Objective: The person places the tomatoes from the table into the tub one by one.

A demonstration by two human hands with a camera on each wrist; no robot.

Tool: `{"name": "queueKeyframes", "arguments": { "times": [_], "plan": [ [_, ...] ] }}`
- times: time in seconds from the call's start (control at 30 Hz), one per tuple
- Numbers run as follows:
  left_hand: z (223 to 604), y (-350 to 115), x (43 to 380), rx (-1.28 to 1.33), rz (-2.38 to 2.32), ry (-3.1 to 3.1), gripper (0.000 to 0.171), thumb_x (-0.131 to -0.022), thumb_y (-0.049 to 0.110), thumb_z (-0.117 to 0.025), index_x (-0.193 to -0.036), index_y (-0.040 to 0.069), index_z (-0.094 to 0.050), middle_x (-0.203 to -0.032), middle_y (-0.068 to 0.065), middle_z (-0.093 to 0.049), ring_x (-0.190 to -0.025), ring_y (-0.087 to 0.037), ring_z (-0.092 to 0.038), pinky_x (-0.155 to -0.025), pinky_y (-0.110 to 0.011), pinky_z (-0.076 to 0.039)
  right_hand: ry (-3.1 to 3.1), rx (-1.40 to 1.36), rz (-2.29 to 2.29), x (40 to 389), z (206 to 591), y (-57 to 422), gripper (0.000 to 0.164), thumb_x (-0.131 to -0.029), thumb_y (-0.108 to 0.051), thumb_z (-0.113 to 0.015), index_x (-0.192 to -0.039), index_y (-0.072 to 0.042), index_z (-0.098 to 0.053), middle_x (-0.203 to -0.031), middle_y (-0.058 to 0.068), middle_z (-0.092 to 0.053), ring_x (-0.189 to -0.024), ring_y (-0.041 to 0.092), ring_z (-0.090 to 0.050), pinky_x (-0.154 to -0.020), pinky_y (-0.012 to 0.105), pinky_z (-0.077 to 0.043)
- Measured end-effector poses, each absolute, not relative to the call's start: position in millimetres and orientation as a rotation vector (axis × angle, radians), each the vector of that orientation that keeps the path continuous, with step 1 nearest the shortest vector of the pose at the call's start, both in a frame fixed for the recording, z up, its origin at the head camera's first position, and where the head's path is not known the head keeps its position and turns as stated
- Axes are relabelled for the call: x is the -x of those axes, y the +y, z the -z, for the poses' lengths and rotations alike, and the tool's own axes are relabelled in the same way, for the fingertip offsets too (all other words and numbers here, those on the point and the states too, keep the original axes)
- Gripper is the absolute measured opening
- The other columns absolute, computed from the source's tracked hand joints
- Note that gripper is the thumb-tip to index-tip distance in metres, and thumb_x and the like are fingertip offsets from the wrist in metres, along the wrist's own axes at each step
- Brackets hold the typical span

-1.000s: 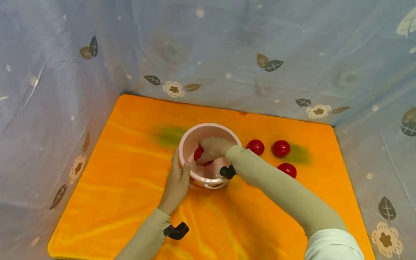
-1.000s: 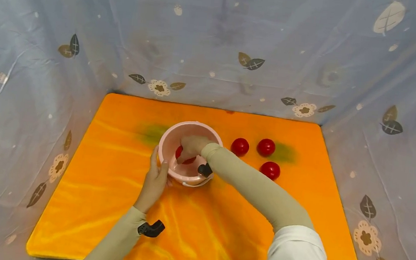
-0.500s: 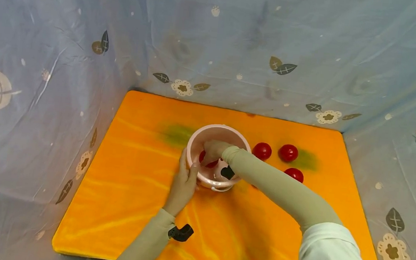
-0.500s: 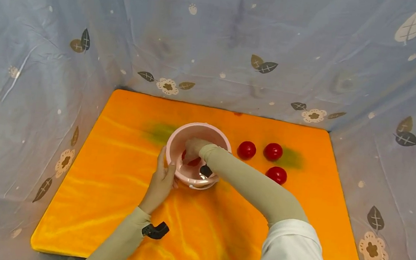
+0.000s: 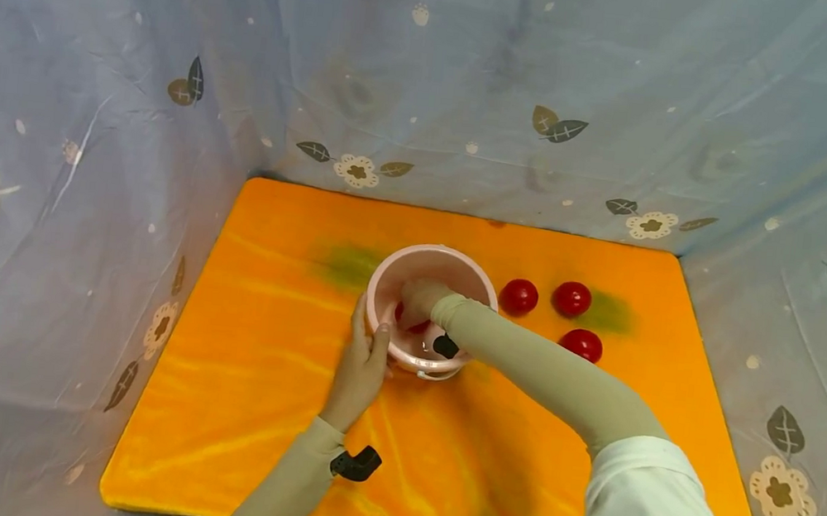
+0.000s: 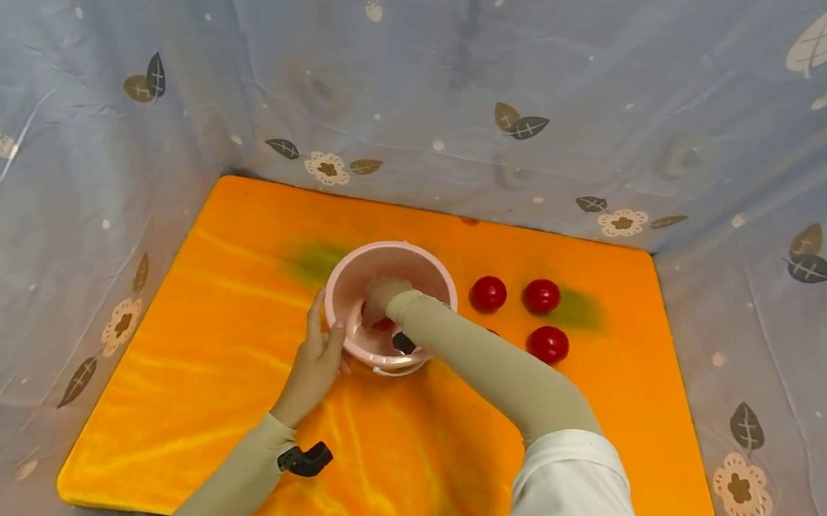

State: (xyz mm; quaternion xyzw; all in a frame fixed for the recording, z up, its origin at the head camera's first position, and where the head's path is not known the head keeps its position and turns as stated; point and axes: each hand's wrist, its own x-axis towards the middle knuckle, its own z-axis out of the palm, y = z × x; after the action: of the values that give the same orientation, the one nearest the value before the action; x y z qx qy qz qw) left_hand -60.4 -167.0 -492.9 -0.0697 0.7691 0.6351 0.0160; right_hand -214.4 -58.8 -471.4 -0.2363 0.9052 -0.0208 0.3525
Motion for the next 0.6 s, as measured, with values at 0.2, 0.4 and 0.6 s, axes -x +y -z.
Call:
{"name": "queueKeyframes", "arguments": {
  "times": [0.2, 0.4, 0.6],
  "plan": [
    [493, -167, 60, 0.215, -1.984, 2.391, 0.060, -0.102, 0.043, -0.039, -0.147, 0.051, 0.000, -0.075, -0.015, -0.063, -0.055, -0.026, -0.058, -0.059, -0.036, -0.052, 2.292, 0.546, 0.071, 216, 477, -58, 0.015, -0.082, -0.017, -0.070, -0.068, -0.014, -0.064, -0.050, -0.005, -0.040, -0.048, 0.012, -0.042, -0.046, 0.021, -0.033],
    [495, -166, 60, 0.235, -1.985, 2.401, 0.060, -0.102, 0.040, -0.040, -0.149, 0.049, -0.002, -0.075, -0.019, -0.064, -0.052, -0.023, -0.057, -0.059, -0.035, -0.052, 2.255, 0.566, 0.100, 215, 476, -55, 0.012, -0.082, -0.021, -0.072, -0.083, -0.011, -0.066, -0.056, -0.005, -0.045, -0.056, 0.013, -0.047, -0.049, 0.019, -0.037],
    [493, -162, 59, 0.219, -1.982, 2.394, 0.061, -0.102, 0.042, -0.040, -0.148, 0.050, -0.001, -0.069, -0.012, -0.060, -0.053, -0.024, -0.058, -0.061, -0.035, -0.052, 2.133, 0.572, 0.083, 217, 461, -41, 0.026, -0.090, -0.026, -0.063, -0.103, -0.004, -0.069, -0.083, 0.005, -0.058, -0.094, 0.023, -0.059, -0.070, 0.020, -0.042]
  ]
}}
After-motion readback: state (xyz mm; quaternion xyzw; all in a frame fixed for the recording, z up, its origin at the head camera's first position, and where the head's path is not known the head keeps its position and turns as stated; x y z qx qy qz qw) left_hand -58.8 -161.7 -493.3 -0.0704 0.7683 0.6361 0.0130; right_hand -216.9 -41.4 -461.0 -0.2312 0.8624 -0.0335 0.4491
